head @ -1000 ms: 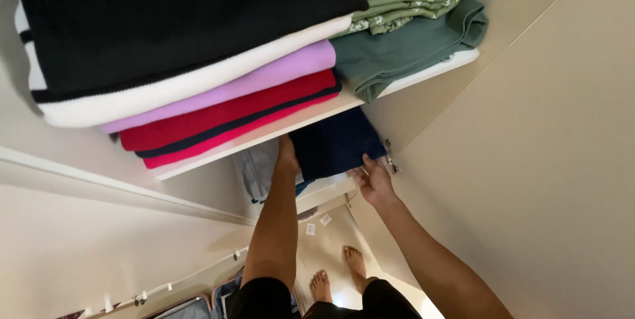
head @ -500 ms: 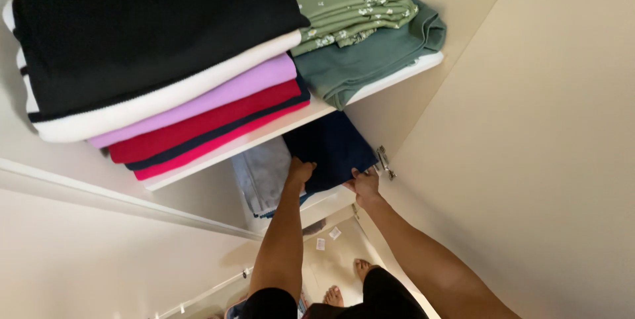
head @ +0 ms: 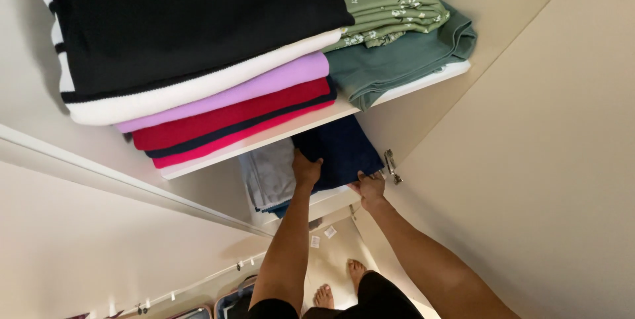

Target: Unpacking folded clothes from a suitcase and placing them into a wardrobe shelf.

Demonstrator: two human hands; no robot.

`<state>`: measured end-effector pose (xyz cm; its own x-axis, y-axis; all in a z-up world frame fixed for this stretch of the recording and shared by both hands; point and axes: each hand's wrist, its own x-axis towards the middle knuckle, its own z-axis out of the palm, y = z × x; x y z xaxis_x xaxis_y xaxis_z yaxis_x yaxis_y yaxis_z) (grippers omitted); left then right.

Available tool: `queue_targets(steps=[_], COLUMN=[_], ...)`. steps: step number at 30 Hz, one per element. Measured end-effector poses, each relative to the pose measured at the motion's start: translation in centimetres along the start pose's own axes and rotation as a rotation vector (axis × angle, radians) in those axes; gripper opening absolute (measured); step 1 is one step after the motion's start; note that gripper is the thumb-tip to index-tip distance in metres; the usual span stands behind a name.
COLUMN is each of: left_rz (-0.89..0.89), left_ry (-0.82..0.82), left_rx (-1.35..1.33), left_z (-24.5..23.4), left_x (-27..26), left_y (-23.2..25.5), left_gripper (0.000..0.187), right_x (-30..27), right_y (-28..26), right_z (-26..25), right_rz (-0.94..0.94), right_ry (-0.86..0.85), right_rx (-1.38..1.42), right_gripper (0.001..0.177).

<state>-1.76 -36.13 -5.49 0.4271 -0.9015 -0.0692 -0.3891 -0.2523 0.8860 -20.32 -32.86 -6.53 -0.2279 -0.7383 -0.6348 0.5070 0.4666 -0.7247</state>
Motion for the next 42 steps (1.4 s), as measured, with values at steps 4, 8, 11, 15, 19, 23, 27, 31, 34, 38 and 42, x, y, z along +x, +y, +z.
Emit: queue_targets(steps=[4, 8, 11, 15, 19, 23, 27, 31, 34, 38, 42], left_rz=[0.269, 0.318, 0.301, 0.328, 0.511, 0.473, 0.603, 0.506, 0.221, -0.086, -0.226], left_ry=[0.059, -0.183, -0.269, -0.257, -0.263, -0.471, -0.396, -0.285, -0.157, 0.07, 0.395], left_rx=[0.074, 0.495, 0.687, 0.812, 0.918, 1.037, 0.764, 0.293, -0.121, -0.368, -0.417], left_z=[-1.8, -3.4, -4.3, -4.6, -4.7, -4.3, -5.9, -9.4, -11.8, -15.4, -20.0], left_x=[-5.7, -8.7, -9.4, -10.0, -10.8, -11.5, -12.8, -18.1, -21.5, -26.0, -33.6], left_y=[2.4, 3.5, 3.4, 4.0, 3.6, 3.0, 2.2, -2.1, -8.2, -17.6, -24.0], left_gripper=[0.091, 0.089, 0.089, 0.085, 0.09, 0.089, 0.07, 0.046, 0.04, 0.039, 0.039], right_x=[1.3, -0.5, -3.3, -8.3, -11.3, -9.8, -8.6, -10.0, -10.8, -11.1, -12.0], right_y=[0.8, 0.0, -1.6, -2.2, -2.4, -3.3, -0.3, 5.6, 9.4, 13.8, 16.9], right_z=[-0.7, -0.6, 0.1, 0.6, 1.2, 0.7, -1.7, -4.5, -5.4, -5.3, -4.8], right_rz=[-0.043, -0.082, -0.123, -0.536, -0.903, -0.577, -0.808, -0.946, -0.554, -0.067, 0.24], right_ry=[0.0, 0.021, 0.077, 0.19, -0.049, -0.322, -0.305, -0.363, -0.519, -0.723, -0.907], right_rx=[-0.001, -0.081, -0.485, -1.159, -1.674, -2.001, -1.604, -1.176, -1.146, -0.819, -0.846], right_gripper=[0.044, 0.051, 0.048, 0.056, 0.066, 0.085, 0.075, 0.057, 0.054, 0.054, 0.063])
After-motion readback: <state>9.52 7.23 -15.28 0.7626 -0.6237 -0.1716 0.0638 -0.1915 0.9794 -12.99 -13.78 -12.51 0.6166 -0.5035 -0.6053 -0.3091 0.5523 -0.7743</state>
